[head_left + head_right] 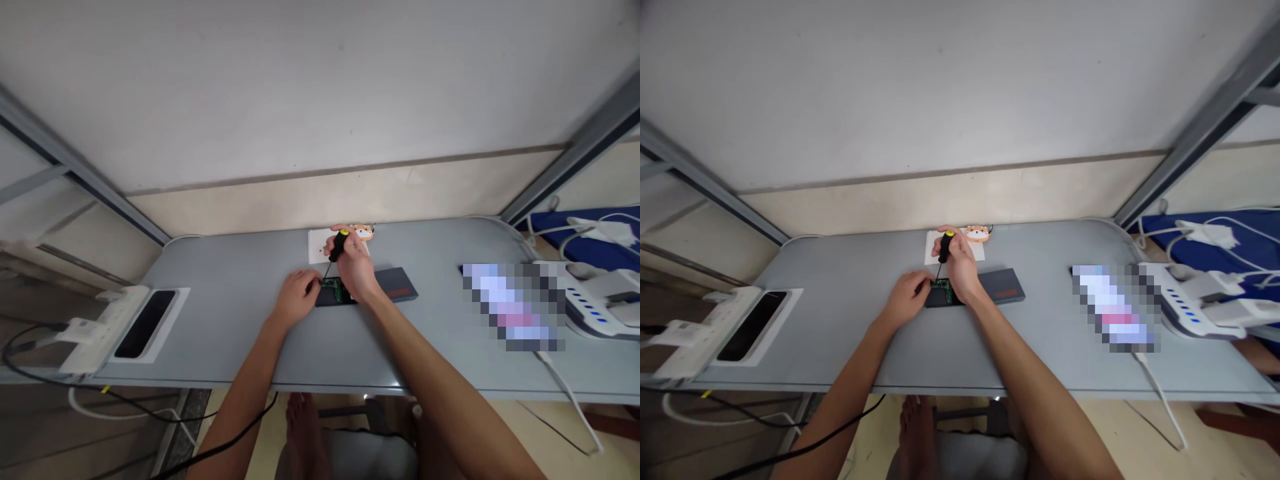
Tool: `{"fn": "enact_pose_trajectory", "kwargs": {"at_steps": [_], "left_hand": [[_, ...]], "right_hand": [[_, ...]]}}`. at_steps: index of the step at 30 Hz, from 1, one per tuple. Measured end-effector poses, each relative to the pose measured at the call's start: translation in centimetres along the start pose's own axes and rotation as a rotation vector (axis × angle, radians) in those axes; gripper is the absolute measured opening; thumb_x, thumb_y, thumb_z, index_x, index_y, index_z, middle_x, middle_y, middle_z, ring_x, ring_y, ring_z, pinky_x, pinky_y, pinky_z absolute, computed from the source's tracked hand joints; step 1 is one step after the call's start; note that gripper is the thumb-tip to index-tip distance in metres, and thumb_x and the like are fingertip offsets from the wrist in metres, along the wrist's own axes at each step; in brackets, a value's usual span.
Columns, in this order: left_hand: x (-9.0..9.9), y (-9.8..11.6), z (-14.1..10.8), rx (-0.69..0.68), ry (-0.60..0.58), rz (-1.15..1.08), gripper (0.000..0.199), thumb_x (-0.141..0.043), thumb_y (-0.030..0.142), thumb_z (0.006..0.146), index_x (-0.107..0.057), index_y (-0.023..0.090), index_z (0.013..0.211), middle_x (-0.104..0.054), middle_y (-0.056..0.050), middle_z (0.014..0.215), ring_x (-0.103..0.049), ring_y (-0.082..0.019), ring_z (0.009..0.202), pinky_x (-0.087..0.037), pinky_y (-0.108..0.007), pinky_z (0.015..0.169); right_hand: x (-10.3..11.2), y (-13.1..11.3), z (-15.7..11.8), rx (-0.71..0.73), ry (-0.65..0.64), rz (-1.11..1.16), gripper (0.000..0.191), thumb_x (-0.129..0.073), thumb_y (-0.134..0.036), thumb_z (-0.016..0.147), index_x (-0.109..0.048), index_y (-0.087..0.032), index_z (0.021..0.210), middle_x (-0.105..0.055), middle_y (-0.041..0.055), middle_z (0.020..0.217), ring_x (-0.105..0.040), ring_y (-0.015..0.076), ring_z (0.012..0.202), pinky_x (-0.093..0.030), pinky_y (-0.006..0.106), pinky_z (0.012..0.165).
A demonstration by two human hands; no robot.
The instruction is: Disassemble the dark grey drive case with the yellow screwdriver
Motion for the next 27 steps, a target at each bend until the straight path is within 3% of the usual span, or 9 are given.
{"fn": "enact_pose_trajectory", "kwargs": {"at_steps": [7,27], "left_hand": [[0.0,0.0,0.0,0.009,-0.008,-0.013,0.022,-0.052,0.015,0.098,-0.072,0.025,0.1,-0.076,-0.004,0.095,-0.068,-0.024,0.095,-0.052,-0.039,0.093],[0.0,-0.1,0.1,0.015,-0.001,-0.031,0.021,-0.05,0.016,0.099,-0.07,0.023,0.1,-0.076,-0.004,0.095,-0.069,-0.024,0.094,-0.052,-0.039,0.093]], "right_hand": [[0.0,-0.7,-0.1,0.03,-0.001,0.103,0.037,-0.066,-0.064,0.094,-0.059,-0.028,0.092,-0.044,-0.0017,0.073,-0.044,0.017,0.064,-0.043,0.032,0.061],[-0.8,-0.7,-0.3,0.032,-0.023,0.095,0.041,-0.068,-0.066,0.09,-0.059,-0.026,0.088,-0.041,-0.0018,0.073,-0.039,0.0161,0.064,-0.035,0.031,0.06]]}}
Point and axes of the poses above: each hand's wrist, its own z-axis towards the middle knuckle, its own x-axis out of the back of the hand, y = z × x, the point moved 7 cm from there along z, towards the middle knuckle
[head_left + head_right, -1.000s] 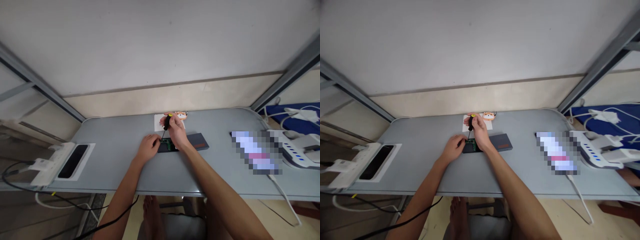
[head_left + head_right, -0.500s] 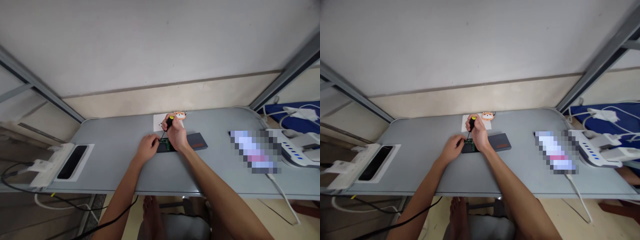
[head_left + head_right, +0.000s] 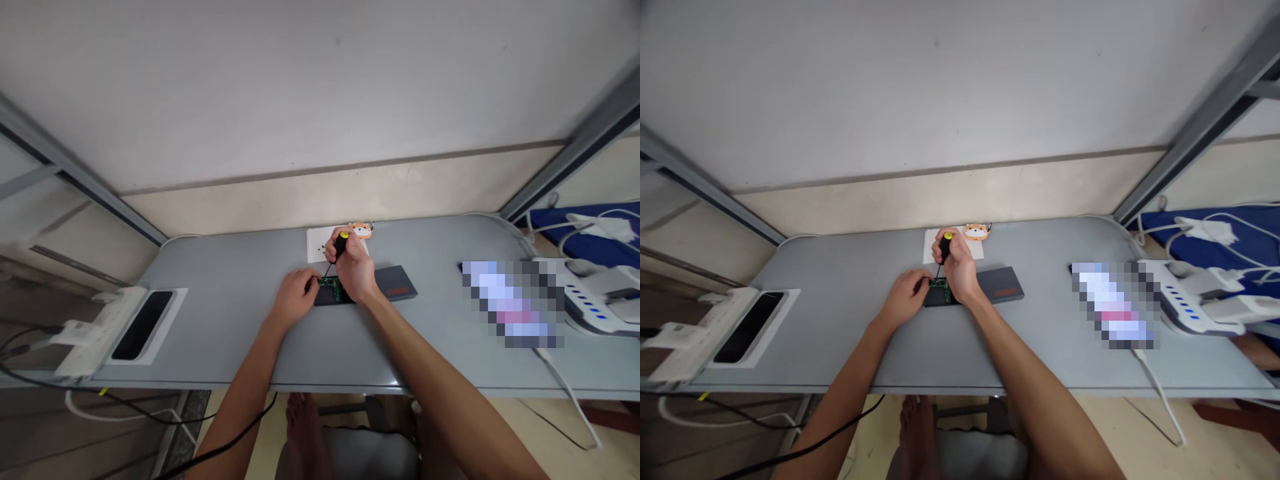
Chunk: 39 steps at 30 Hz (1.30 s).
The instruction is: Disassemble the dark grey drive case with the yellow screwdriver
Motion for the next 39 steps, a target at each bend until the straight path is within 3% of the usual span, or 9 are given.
{"fn": "enact_pose_trajectory", "kwargs": {"at_steps": [19,39], "left_hand": [[0.0,-0.13,0.0,-0.006,0.015,0.026,0.021,-0.05,0.017,0.099,-0.07,0.023,0.1,-0.076,-0.004,0.096,-0.068,-0.025,0.095,-0.052,-0.04,0.09],[-0.06,0.08,-0.11,0.014,0.005,0.011,0.021,-0.05,0.018,0.099,-0.07,0.024,0.1,-0.075,-0.004,0.096,-0.068,-0.025,0.096,-0.053,-0.04,0.093]], "right_hand": [[-0.48,0.06,-0.24,-0.026,0.005,-0.024,0.036,-0.064,-0.062,0.092,-0.056,-0.027,0.09,-0.041,-0.001,0.074,-0.042,0.0179,0.066,-0.039,0.032,0.061],[-0.3,-0.28,-0.37,-0.002,-0.024,-0.007,0.037,-0.066,-0.062,0.093,-0.059,-0.026,0.088,-0.041,-0.0024,0.068,-0.039,0.0164,0.062,-0.035,0.031,0.06]]}}
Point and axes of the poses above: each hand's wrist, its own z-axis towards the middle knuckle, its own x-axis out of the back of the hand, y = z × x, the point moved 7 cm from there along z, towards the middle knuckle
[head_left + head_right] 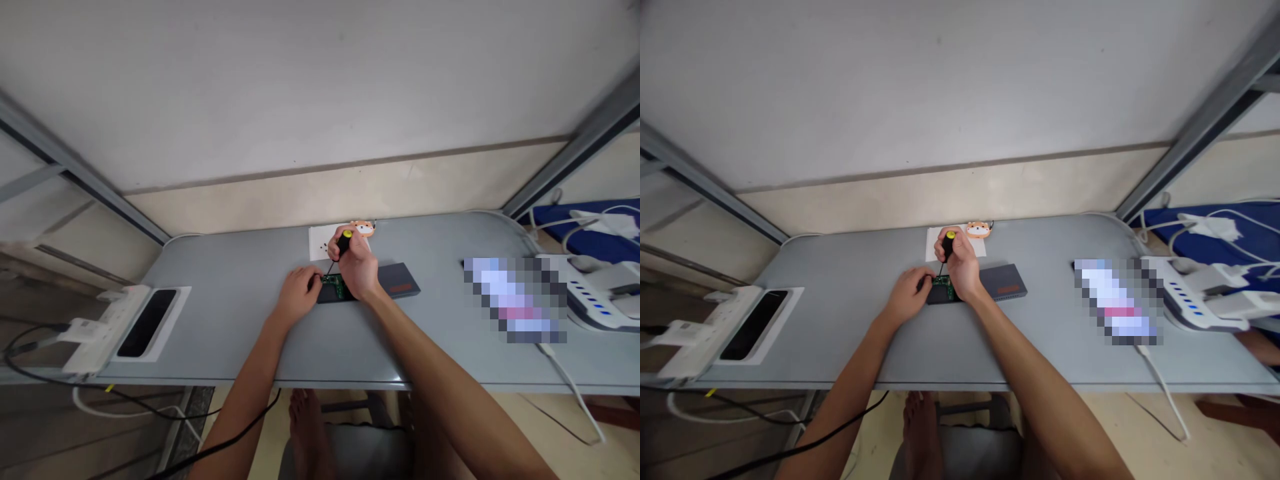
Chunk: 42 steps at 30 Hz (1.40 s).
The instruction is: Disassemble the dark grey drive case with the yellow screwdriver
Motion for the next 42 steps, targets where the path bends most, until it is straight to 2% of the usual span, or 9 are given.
{"fn": "enact_pose_trajectory", "kwargs": {"at_steps": [8,12,19,27,37,42], "left_hand": [[0.0,-0.1,0.0,0.004,0.004,-0.005,0.021,-0.05,0.02,0.099,-0.071,0.024,0.1,-0.075,-0.004,0.095,-0.068,-0.025,0.095,-0.053,-0.04,0.092],[0.0,-0.1,0.0,0.009,0.005,0.004,0.021,-0.05,0.019,0.099,-0.07,0.024,0.101,-0.076,-0.005,0.098,-0.068,-0.025,0.097,-0.053,-0.041,0.094],[0.0,0.0,0.1,0.01,-0.018,0.011,0.021,-0.049,0.019,0.1,-0.07,0.023,0.101,-0.076,-0.005,0.098,-0.069,-0.026,0.098,-0.053,-0.042,0.095],[0.1,-0.1,0.1,0.002,-0.007,0.002,0.021,-0.05,0.018,0.099,-0.07,0.023,0.101,-0.076,-0.005,0.097,-0.069,-0.025,0.096,-0.053,-0.04,0.094],[-0.1,0.1,-0.2,0.014,-0.012,0.009,0.02,-0.051,0.017,0.099,-0.07,0.024,0.1,-0.074,-0.004,0.094,-0.068,-0.024,0.095,-0.052,-0.039,0.092],[-0.2,0.0,-0.1,0.016,-0.01,0.009,0.021,-0.05,0.016,0.099,-0.07,0.024,0.1,-0.074,-0.004,0.094,-0.067,-0.024,0.094,-0.052,-0.04,0.093]], "right_hand": [[-0.1,0.0,-0.1,-0.007,0.046,-0.032,0.04,-0.063,-0.065,0.094,-0.057,-0.027,0.086,-0.042,-0.001,0.072,-0.043,0.0181,0.065,-0.041,0.034,0.061],[0.0,0.2,0.0,-0.036,0.029,-0.02,0.039,-0.064,-0.065,0.093,-0.057,-0.026,0.087,-0.041,-0.0017,0.07,-0.041,0.0174,0.063,-0.04,0.033,0.06],[0.2,-0.1,0.1,0.003,0.062,0.018,0.04,-0.071,-0.064,0.088,-0.059,-0.026,0.085,-0.042,-0.0014,0.071,-0.039,0.0164,0.064,-0.035,0.031,0.061],[-0.1,-0.2,0.0,-0.009,0.054,-0.007,0.04,-0.064,-0.065,0.092,-0.057,-0.027,0.084,-0.041,-0.0009,0.071,-0.04,0.0176,0.064,-0.038,0.033,0.06],[1.1,0.0,0.1,0.007,0.085,0.003,0.038,-0.06,-0.061,0.097,-0.056,-0.026,0.083,-0.04,0.0002,0.074,-0.042,0.0173,0.063,-0.04,0.032,0.057],[0.9,-0.2,0.0,0.018,0.091,0.004,0.036,-0.064,-0.061,0.093,-0.057,-0.027,0.083,-0.04,0.0003,0.074,-0.04,0.0177,0.064,-0.04,0.033,0.059]]}}
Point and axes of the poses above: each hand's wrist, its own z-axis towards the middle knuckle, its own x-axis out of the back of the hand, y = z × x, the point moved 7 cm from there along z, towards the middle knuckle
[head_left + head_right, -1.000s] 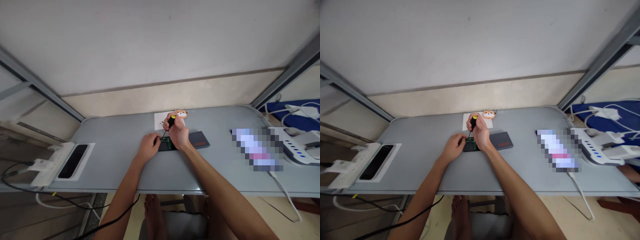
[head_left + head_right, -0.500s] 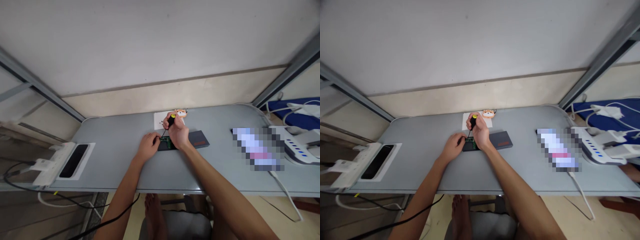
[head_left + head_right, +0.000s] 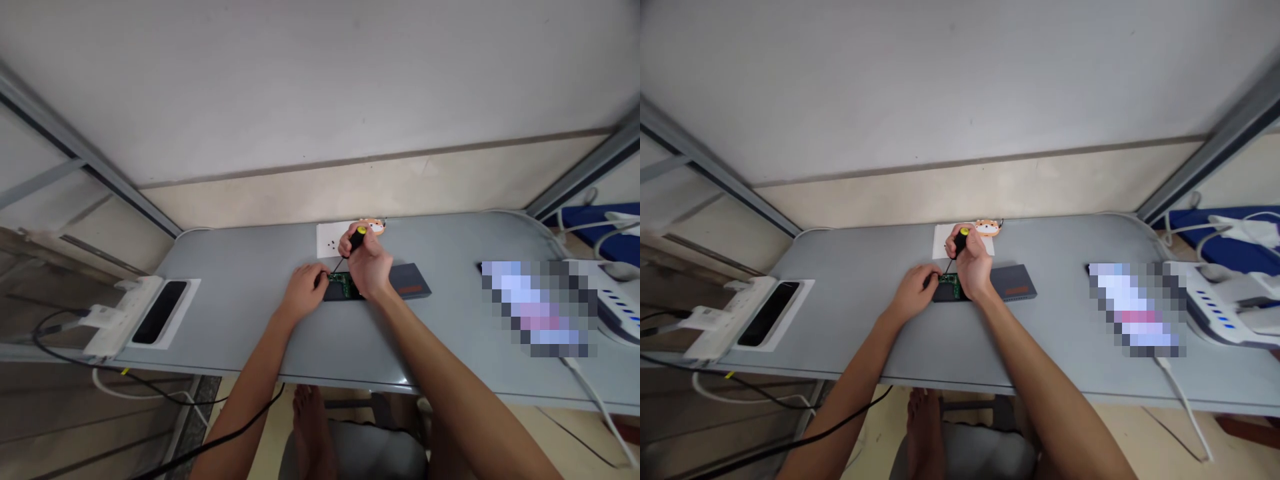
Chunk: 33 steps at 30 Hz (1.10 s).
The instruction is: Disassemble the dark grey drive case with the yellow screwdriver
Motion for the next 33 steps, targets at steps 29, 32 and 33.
{"fn": "enact_pose_trajectory", "kwargs": {"at_steps": [29,32,33], "left_hand": [[-0.8,0.7,0.6,-0.002,-0.048,0.074,0.027,-0.043,0.012,0.104,-0.068,0.022,0.107,-0.076,-0.007,0.104,-0.067,-0.026,0.104,-0.049,-0.043,0.1],[-0.8,0.7,0.5,0.005,-0.059,0.085,0.028,-0.042,0.013,0.104,-0.068,0.022,0.108,-0.075,-0.007,0.104,-0.067,-0.026,0.104,-0.048,-0.042,0.1],[-0.8,0.7,0.5,0.006,-0.057,0.086,0.028,-0.042,0.013,0.104,-0.069,0.022,0.108,-0.075,-0.006,0.105,-0.067,-0.026,0.104,-0.048,-0.042,0.1]], "right_hand": [[1.0,0.6,0.6,-0.032,-0.042,0.129,0.035,-0.068,-0.057,0.093,-0.06,-0.025,0.083,-0.042,-0.0017,0.067,-0.04,0.0149,0.06,-0.037,0.028,0.056],[1.2,0.7,0.7,-0.034,-0.033,0.113,0.037,-0.063,-0.059,0.097,-0.058,-0.026,0.081,-0.041,-0.0019,0.066,-0.04,0.0152,0.059,-0.038,0.028,0.056],[1.2,0.7,0.7,-0.032,-0.034,0.108,0.037,-0.063,-0.059,0.097,-0.058,-0.026,0.081,-0.041,-0.0018,0.065,-0.04,0.0153,0.059,-0.038,0.028,0.056]]}}
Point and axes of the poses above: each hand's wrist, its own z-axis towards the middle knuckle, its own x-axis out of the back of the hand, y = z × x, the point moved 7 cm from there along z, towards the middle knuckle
